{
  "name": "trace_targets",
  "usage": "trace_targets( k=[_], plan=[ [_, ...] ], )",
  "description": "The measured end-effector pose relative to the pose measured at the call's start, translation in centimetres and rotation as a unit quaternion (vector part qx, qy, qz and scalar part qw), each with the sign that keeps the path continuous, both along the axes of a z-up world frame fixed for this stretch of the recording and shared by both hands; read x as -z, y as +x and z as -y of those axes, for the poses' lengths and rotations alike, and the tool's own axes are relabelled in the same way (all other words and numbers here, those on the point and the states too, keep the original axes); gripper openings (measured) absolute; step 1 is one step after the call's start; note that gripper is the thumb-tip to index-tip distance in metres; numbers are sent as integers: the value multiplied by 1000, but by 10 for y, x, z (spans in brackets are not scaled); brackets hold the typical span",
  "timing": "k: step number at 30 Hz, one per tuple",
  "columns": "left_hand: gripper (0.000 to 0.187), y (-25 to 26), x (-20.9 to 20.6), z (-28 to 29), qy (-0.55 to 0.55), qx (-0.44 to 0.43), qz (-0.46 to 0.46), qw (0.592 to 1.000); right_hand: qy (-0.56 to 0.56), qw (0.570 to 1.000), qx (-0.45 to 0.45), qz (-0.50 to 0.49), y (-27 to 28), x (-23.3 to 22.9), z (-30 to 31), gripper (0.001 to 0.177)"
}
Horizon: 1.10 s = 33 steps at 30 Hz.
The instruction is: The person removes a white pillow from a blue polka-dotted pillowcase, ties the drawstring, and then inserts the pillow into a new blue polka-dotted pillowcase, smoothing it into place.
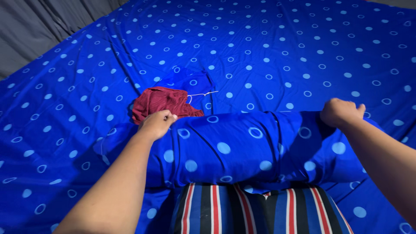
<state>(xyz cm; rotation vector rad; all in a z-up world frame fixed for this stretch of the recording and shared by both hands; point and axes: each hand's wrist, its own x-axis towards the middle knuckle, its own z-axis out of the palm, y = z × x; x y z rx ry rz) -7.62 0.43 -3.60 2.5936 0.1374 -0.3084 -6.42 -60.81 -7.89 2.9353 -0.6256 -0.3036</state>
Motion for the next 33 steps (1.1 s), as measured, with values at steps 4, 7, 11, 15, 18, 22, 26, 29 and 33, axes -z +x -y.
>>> trace_targets(
  k=[4, 7, 11, 15, 18, 22, 26, 29, 33],
  plan=[
    [47, -9, -8, -1, 94, -29, -18, 995, 177, 981, -77, 30, 12, -1, -45, 66],
    [45, -15, -7, 12, 196, -21, -53, 979, 148, 982, -100, -54, -11, 3, -75, 73],
    [30, -18, 3, 14, 132, -67, -24, 989, 94, 987, -97, -88, -47, -4, -97, 66],
    [25, -6, 15, 9, 48, -121, 59, 990, 116, 991, -51, 42, -69, -15, -82, 59],
    [24, 6, -1, -19, 12, -192, 100, 976, 111, 980, -23, 162, -65, -25, -74, 57],
    [21, 17, -32, -15, -64, -190, 221, 954, 60, 960, -37, 270, -51, -48, -55, 59],
    [22, 9, -50, 2, -24, -197, 273, 941, -44, 907, -136, 396, -51, -52, -45, 60],
    [21, -13, -43, -2, -12, -92, 334, 938, -57, 936, -132, 322, -60, -35, -45, 61],
    [25, -50, -10, -17, 27, -35, 278, 959, 32, 960, -133, 246, -83, -1, -36, 49]
  ],
)
